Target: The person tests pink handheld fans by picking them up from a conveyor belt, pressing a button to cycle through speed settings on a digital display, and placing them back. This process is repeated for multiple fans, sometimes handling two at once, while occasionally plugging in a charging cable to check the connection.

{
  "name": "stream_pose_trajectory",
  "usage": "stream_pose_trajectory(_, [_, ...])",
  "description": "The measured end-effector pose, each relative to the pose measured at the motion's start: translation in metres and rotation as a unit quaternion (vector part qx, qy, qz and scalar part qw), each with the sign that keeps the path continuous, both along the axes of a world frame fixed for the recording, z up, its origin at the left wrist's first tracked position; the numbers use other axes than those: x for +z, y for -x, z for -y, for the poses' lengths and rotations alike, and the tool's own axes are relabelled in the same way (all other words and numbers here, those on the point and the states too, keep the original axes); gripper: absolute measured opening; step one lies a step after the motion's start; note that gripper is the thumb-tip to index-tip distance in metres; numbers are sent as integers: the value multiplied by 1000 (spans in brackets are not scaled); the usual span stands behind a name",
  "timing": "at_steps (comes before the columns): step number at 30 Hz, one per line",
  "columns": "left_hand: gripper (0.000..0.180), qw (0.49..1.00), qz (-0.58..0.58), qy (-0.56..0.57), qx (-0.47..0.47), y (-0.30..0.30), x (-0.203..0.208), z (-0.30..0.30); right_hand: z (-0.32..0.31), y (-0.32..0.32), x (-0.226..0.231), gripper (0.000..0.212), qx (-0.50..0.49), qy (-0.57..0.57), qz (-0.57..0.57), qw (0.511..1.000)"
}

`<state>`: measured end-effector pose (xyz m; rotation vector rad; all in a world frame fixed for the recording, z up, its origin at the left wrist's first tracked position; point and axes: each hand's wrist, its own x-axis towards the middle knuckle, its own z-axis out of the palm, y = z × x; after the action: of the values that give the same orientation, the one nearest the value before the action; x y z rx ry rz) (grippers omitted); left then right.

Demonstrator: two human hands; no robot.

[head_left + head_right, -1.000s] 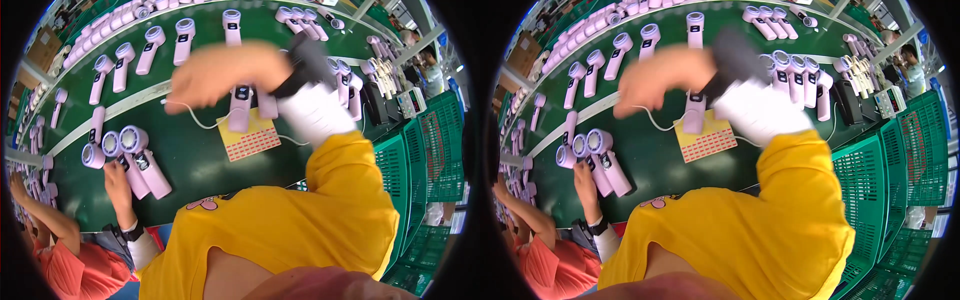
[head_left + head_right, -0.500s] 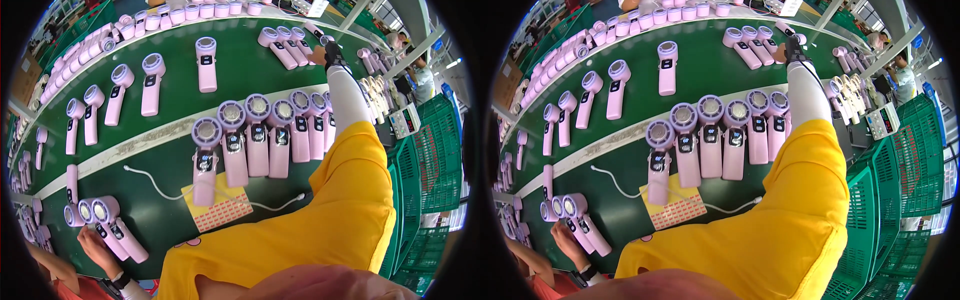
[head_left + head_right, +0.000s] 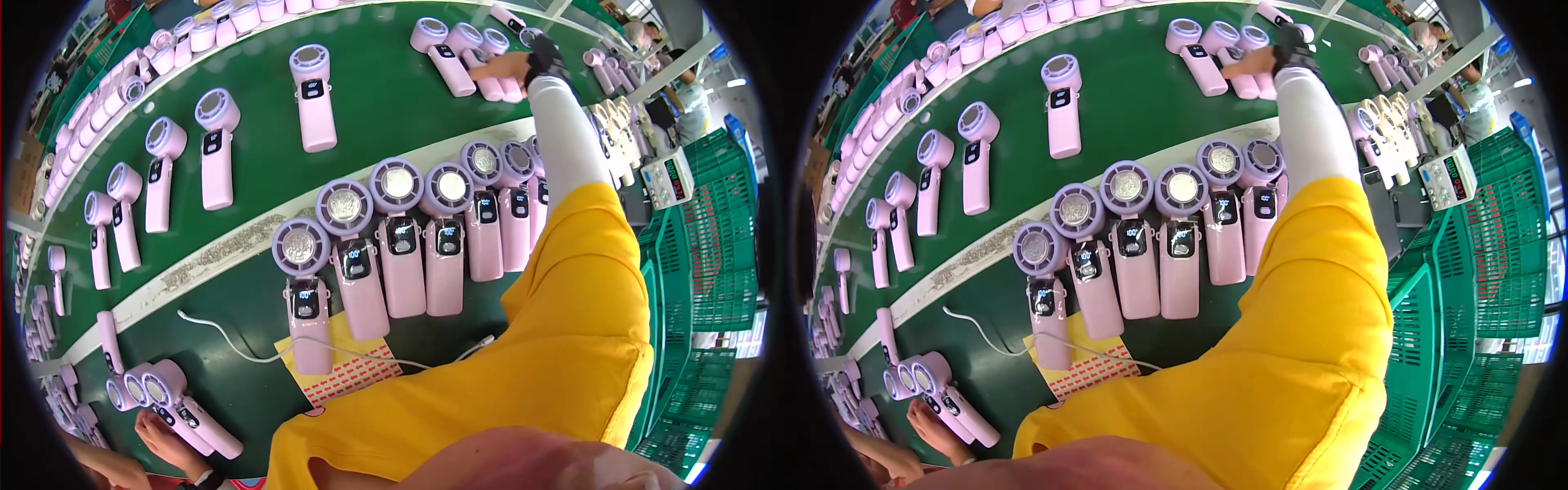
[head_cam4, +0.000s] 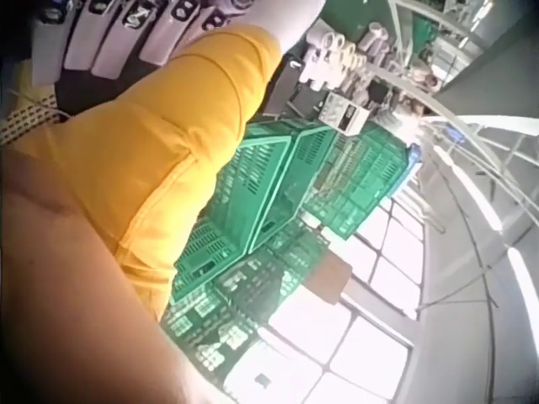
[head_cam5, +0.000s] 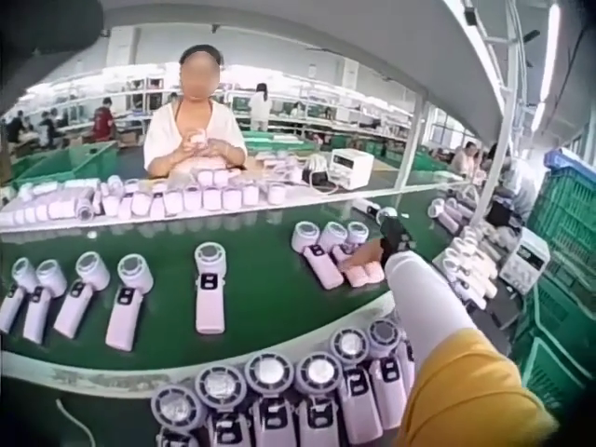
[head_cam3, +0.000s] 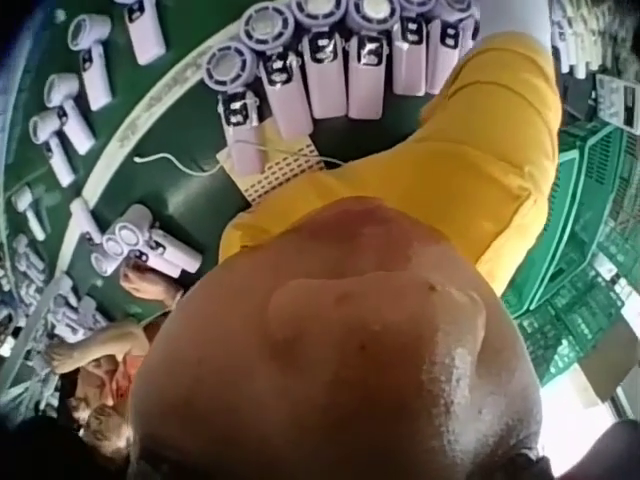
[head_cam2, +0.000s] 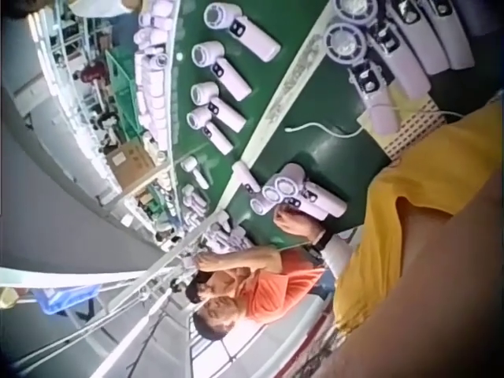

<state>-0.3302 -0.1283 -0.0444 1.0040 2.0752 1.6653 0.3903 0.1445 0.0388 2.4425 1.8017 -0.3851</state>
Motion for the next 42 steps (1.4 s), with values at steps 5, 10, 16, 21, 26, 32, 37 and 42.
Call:
stream_pose_trajectory(5, [26,998,49,-36,-14,3,-2,-1,2,-27,-44,77,-66,-45,-31,996])
stream_pose_trajectory(10, [26,997,-7,-69,21,3,29,9,40,-34,-19,65,-167,-275,-211,923])
stream_pose_trajectory(16, [20,943,-252,-176,-128,-82,121,9,144,155,124,36,62,-387,-421,818])
stream_pose_trajectory(21, [41,839,-177,-238,-457,-185,169,-17,207,350,126,37,230,-290,-476,797])
stream_pose_trajectory(26, [36,869,-202,-274,-360,-202,129,-17,225,407,41,38,326,-411,-430,735])
stream_pose_trajectory(32, [36,897,107,-130,-409,-182,96,-12,260,408,5,26,281,-406,-364,789])
stream_pose_trajectory(37, [34,722,368,-68,-582,-151,95,-21,259,390,0,26,312,-455,-308,775])
stream_pose_trajectory(42, [31,681,404,-78,-606,-154,96,-13,252,375,-7,38,191,-381,-527,735])
